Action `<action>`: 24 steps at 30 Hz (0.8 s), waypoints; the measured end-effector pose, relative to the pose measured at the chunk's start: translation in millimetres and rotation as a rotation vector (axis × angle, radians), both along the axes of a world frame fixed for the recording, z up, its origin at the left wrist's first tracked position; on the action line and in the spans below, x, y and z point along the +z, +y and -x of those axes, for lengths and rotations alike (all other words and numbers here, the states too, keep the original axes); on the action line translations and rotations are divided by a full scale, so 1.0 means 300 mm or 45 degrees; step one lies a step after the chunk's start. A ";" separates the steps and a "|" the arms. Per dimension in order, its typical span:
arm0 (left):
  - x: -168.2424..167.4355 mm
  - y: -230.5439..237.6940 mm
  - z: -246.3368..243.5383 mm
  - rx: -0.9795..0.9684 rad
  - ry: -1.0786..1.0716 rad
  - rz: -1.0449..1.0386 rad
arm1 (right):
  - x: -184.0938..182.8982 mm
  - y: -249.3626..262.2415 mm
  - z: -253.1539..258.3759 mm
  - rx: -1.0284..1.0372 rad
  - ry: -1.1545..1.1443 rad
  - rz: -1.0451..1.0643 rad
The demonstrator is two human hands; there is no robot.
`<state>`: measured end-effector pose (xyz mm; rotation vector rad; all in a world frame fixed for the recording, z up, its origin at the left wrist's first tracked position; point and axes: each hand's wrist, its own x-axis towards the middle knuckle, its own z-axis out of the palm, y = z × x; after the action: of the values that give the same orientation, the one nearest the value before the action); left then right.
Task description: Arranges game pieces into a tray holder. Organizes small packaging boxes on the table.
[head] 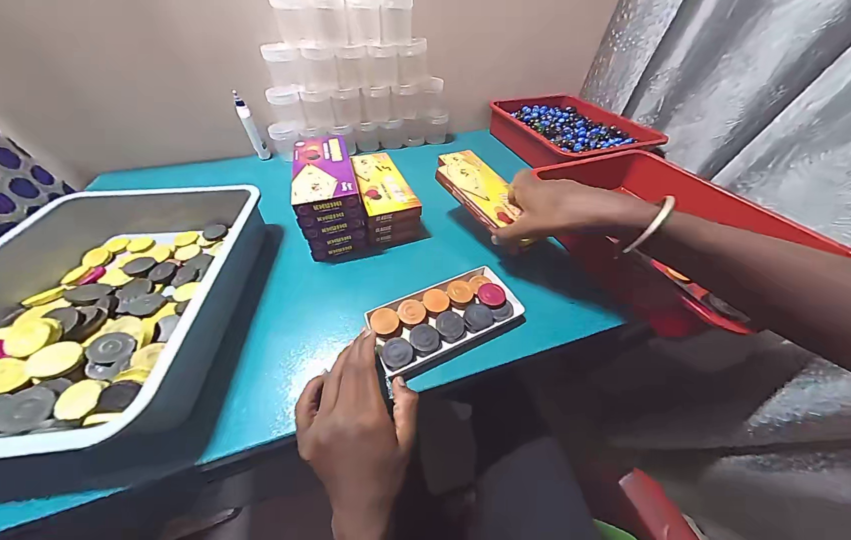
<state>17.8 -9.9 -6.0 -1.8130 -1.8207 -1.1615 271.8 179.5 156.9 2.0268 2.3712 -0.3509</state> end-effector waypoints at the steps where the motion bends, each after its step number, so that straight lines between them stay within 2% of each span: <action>1: 0.003 0.001 -0.001 0.003 0.004 0.006 | 0.016 -0.034 -0.023 0.064 0.046 0.004; 6: 0.004 0.002 -0.002 0.022 -0.006 0.020 | -0.024 -0.135 -0.090 0.860 0.206 0.128; 11: 0.009 -0.002 0.001 -0.002 -0.024 0.046 | -0.103 -0.123 -0.019 1.214 0.232 -0.029; 17: 0.009 -0.006 0.008 -0.010 0.001 0.050 | -0.174 -0.138 0.033 1.408 0.115 -0.237; 24: 0.025 -0.013 0.007 -0.017 0.103 0.187 | -0.158 -0.220 0.029 1.330 -0.157 -0.223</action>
<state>15.7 -14.0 1.4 -1.9251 -1.8937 -0.9665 263.0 113.5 109.6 0.5689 2.9934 0.0168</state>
